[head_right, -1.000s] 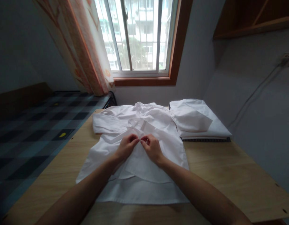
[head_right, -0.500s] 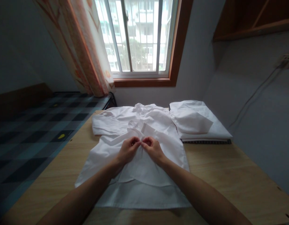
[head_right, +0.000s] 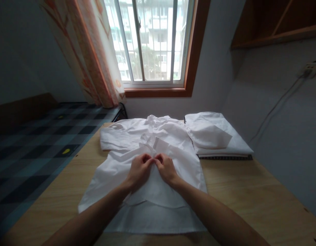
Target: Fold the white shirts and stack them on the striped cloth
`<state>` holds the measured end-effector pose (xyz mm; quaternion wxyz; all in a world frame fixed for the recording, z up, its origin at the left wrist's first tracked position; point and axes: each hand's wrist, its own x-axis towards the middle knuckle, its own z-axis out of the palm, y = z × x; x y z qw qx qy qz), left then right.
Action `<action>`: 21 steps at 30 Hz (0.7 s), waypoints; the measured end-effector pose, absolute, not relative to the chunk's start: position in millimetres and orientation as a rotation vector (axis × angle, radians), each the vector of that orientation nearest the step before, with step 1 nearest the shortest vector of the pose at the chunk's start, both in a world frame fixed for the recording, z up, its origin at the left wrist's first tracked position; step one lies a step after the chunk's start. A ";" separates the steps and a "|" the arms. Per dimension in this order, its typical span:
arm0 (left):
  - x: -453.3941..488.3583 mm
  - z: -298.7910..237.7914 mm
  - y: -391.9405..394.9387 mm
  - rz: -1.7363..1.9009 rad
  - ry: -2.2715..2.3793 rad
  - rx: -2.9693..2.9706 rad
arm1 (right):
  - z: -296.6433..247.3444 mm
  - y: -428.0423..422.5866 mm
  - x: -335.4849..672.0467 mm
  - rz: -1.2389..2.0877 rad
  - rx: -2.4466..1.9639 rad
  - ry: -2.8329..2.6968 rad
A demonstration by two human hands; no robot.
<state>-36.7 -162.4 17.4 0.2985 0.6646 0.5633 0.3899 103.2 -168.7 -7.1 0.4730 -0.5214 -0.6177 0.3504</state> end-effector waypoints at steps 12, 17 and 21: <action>-35.2 10.1 -165.5 1.115 1.235 1.729 | -10.4 -163.2 105.9 1.057 -1.141 -1.388; -35.3 7.1 -166.5 1.111 1.248 1.746 | -9.2 -165.3 105.1 1.059 -1.172 -1.445; -32.1 1.1 -161.1 1.118 1.151 1.695 | -14.0 -167.2 98.1 0.974 -1.208 -1.374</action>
